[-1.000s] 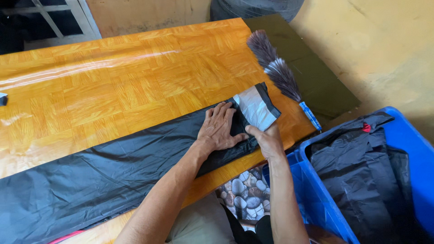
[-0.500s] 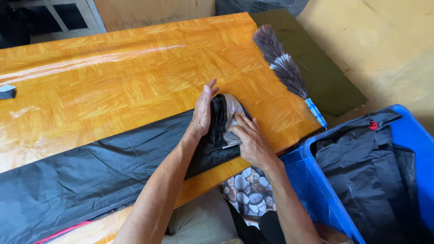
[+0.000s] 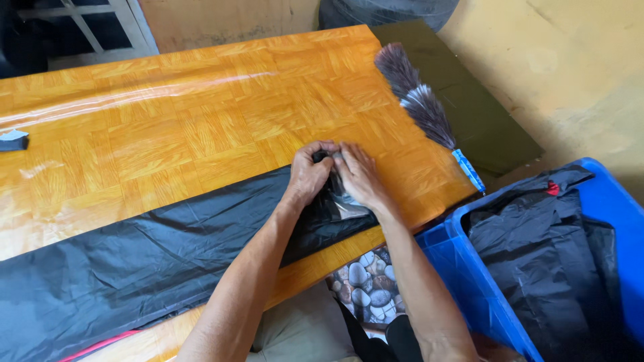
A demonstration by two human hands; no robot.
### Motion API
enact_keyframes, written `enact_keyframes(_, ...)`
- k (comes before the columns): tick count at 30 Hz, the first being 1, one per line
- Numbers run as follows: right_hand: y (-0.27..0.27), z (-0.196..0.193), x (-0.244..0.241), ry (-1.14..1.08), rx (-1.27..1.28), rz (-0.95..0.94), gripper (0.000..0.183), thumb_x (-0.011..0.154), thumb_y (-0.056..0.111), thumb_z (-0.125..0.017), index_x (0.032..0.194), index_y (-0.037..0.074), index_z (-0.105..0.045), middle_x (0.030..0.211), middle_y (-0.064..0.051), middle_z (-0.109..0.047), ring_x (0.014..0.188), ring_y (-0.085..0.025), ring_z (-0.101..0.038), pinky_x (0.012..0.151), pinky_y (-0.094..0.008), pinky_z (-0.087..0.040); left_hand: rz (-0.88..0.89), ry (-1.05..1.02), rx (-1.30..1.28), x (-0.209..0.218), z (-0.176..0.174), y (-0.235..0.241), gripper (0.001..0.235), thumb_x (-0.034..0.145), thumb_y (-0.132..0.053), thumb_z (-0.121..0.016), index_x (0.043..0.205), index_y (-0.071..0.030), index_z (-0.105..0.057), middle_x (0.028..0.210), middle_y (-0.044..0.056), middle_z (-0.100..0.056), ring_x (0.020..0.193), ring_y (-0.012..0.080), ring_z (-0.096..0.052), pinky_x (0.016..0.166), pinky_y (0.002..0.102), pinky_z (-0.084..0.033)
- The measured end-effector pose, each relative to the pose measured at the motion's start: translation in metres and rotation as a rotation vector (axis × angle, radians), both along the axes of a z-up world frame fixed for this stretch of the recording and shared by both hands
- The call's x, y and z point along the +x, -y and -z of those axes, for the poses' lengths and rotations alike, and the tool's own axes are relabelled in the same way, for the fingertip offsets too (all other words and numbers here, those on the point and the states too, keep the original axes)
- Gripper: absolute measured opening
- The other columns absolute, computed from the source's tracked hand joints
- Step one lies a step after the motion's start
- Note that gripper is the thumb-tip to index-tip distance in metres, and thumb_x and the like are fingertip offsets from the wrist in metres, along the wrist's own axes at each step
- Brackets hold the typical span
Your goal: The person folds a black and red piece of fabric on a wooden table. They smooth the fabric, fold it into a compact rectangular shape, and then place it inside a small black pouch.
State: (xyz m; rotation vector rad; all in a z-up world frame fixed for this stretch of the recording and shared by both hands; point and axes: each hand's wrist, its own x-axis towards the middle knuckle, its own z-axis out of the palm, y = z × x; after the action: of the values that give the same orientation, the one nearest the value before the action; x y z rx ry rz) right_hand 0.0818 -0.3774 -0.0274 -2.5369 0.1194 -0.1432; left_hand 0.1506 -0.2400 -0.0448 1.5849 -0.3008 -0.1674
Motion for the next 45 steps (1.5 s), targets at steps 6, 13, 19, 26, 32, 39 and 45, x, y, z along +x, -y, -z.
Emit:
enact_keyframes(6,-0.042,-0.025,-0.031,0.012,-0.367,-0.007,0.068,0.108,0.046,-0.036,0.162,0.005,-0.027,0.167,-0.028,-0.024,0.155,-0.042,-0.025,0.119,-0.071,-0.023,0.044,-0.332,-0.413,0.002,-0.010,-0.007,0.035,0.080,-0.039,-0.069,0.101,-0.016,-0.085,0.104,0.004,-0.079,0.097,0.0146,-0.071,0.088,0.031,-0.057)
enact_keyframes(13,-0.044,-0.027,-0.039,0.109,-0.457,-0.109,0.067,0.110,0.044,-0.035,0.162,0.003,-0.026,0.169,-0.026,-0.020,0.155,-0.043,-0.021,0.119,-0.071,-0.021,-0.031,-0.318,-0.678,0.009,0.008,-0.006,0.044,0.081,-0.003,-0.079,0.125,-0.004,-0.072,0.116,0.012,-0.077,0.102,0.0159,-0.075,0.085,0.026,-0.061)
enact_keyframes(19,-0.042,-0.025,-0.039,0.098,-0.481,-0.163,0.064,0.108,0.044,-0.037,0.165,0.017,-0.027,0.172,-0.020,-0.016,0.156,-0.042,-0.019,0.117,-0.073,-0.022,-0.093,-0.258,-0.813,0.013,0.019,-0.009,0.063,0.074,0.022,-0.057,0.132,-0.001,-0.067,0.135,0.017,-0.068,0.127,0.0239,-0.065,0.099,0.026,-0.055)
enact_keyframes(26,-0.039,-0.023,-0.037,0.099,-0.484,-0.160,0.060,0.108,0.048,-0.036,0.162,0.022,-0.035,0.171,-0.017,-0.020,0.156,-0.040,-0.020,0.117,-0.073,-0.023,-0.173,-0.277,-1.027,0.016,0.002,-0.030,0.057,0.080,0.020,-0.053,0.133,0.002,-0.062,0.138,0.023,-0.065,0.131,0.0332,-0.062,0.105,0.036,-0.054)
enact_keyframes(32,-0.037,-0.024,-0.035,0.099,-0.459,-0.162,0.060,0.107,0.052,-0.037,0.159,0.023,-0.040,0.171,-0.016,-0.021,0.157,-0.039,-0.019,0.117,-0.073,-0.023,-0.256,-0.004,-0.513,0.018,0.002,-0.036,0.029,0.084,0.003,-0.071,0.110,-0.007,-0.077,0.109,0.010,-0.077,0.106,0.0181,-0.074,0.088,0.031,-0.062)
enact_keyframes(39,-0.031,-0.005,-0.032,0.146,-0.516,-0.133,0.058,0.104,0.042,-0.044,0.156,0.016,-0.045,0.171,-0.016,-0.024,0.157,-0.036,-0.021,0.118,-0.071,-0.024,-0.084,0.786,0.525,0.010,0.024,-0.022,0.022,0.066,-0.019,-0.079,0.087,-0.021,-0.072,0.095,-0.006,-0.067,0.097,0.0202,-0.069,0.083,0.036,-0.056)
enact_keyframes(45,-0.028,-0.001,-0.031,0.115,-0.466,-0.141,0.074,0.098,0.037,-0.046,0.163,0.008,-0.028,0.170,-0.020,-0.023,0.157,-0.035,-0.021,0.122,-0.068,-0.020,-0.157,1.141,0.980,-0.013,0.031,-0.018,0.021,0.082,-0.019,-0.060,0.100,-0.017,-0.071,0.100,0.004,-0.073,0.093,0.0256,-0.075,0.095,0.043,-0.052)
